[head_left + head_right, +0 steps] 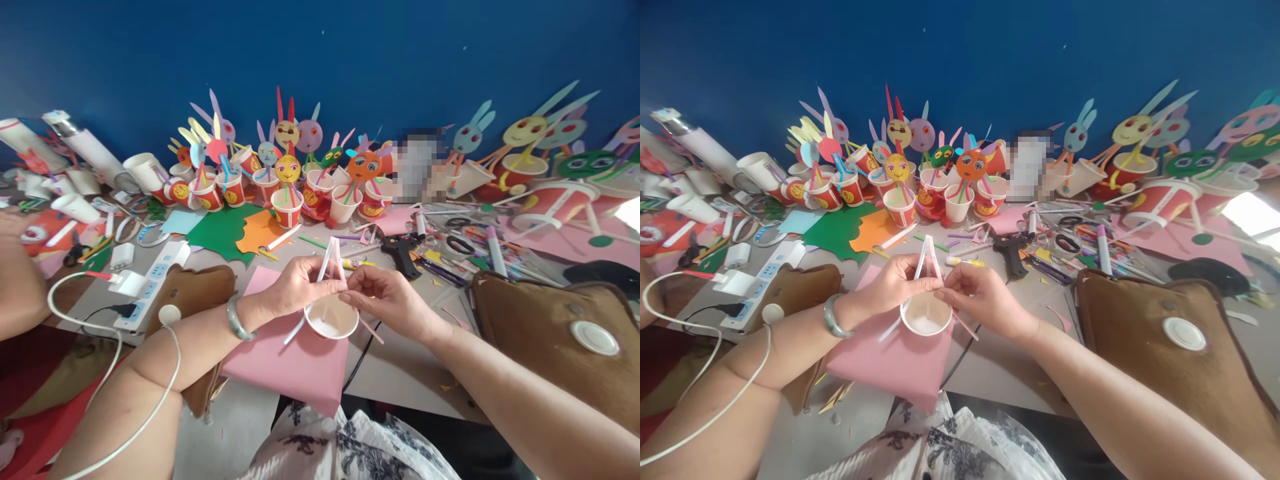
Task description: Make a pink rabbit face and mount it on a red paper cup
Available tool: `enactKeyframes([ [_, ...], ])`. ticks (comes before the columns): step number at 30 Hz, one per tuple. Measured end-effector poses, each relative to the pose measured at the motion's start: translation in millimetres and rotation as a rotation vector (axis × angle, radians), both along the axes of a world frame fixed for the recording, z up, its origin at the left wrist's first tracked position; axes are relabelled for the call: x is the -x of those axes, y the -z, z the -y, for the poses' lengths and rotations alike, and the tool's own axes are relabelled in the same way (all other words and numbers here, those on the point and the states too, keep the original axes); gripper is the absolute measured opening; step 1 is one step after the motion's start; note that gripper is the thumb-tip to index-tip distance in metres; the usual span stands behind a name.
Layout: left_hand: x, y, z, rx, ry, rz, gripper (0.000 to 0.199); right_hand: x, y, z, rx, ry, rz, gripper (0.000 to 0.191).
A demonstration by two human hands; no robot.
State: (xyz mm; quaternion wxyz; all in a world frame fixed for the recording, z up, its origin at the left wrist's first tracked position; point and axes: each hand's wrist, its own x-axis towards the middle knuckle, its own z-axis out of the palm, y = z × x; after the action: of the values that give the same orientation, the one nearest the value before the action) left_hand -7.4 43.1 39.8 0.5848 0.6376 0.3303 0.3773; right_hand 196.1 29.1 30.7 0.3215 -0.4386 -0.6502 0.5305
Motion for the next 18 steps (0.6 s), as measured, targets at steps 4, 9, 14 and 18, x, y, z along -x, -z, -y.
enactKeyframes([
  [4,0.0,0.2,-0.7,-0.03,-0.06,0.02,0.03,0.2,1.4,1.9,-0.052,0.002,0.04,0.044],
  [9,1.0,0.6,-3.2,-0.072,-0.104,0.029,0.037,1.8,7.3,3.4,-0.088,-0.032,0.03,0.047],
  [14,2.8,1.6,-5.8,-0.111,-0.156,0.022,0.041,8.4,14.7,8.0,-0.182,-0.139,-0.059,0.069],
  [18,4.3,1.2,-5.1,-0.177,-0.16,0.019,0.036,15.3,22.6,12.6,-0.208,-0.119,-0.061,0.059],
])
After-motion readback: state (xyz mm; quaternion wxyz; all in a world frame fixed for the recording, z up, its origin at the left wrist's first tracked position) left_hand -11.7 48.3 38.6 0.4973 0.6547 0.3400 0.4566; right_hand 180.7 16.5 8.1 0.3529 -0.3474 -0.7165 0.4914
